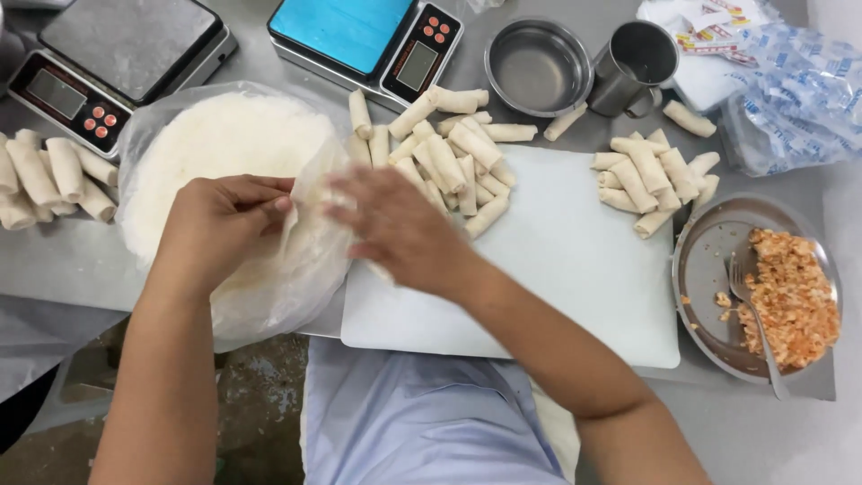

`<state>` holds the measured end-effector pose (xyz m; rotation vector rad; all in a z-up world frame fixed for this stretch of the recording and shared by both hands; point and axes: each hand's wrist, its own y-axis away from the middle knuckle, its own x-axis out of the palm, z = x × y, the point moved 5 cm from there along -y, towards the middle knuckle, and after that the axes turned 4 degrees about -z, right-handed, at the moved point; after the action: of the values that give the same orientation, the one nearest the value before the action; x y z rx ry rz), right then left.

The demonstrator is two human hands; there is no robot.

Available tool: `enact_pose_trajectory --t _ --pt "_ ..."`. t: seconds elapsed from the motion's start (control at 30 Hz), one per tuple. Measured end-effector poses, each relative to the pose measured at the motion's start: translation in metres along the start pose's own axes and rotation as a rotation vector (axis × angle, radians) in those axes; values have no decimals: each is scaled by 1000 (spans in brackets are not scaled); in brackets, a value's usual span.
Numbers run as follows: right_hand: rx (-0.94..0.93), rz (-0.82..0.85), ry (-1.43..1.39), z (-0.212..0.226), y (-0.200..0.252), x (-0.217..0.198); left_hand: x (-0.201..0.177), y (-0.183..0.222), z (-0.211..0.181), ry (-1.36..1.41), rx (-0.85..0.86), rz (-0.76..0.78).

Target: Manually placing filling onto wrappers and rolling them into spring rolls on a production table.

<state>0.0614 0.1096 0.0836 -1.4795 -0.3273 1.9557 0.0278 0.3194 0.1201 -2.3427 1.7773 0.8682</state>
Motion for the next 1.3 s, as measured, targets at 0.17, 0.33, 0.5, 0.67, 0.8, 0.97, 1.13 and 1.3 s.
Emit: enact_pose_trajectory --t 0.17,0.33,0.5,0.67,0.8,0.97,1.13,1.3 --pt "29 18 -70 11 -25 40 -119 -89 151 147 -21 -388" --pt "146 -4 -236 2 -18 29 -167 -66 160 669 15 -496" --pt "572 -311 -1282 -64 23 26 10 48 -26 1431 35 -89" --pt "949 -445 -1358 -63 132 -63 162 17 25 1166 -98 165" --pt "932 -632 -472 -65 242 -152 251 -2 3 941 257 291" --pt "588 -362 237 -11 278 -158 278 16 -25 163 924 95" --pt "558 -58 258 17 324 -145 281 32 -17 -324 1177 138" --pt "1285 -4 1252 -17 440 -245 331 58 -21 -171 1162 294"
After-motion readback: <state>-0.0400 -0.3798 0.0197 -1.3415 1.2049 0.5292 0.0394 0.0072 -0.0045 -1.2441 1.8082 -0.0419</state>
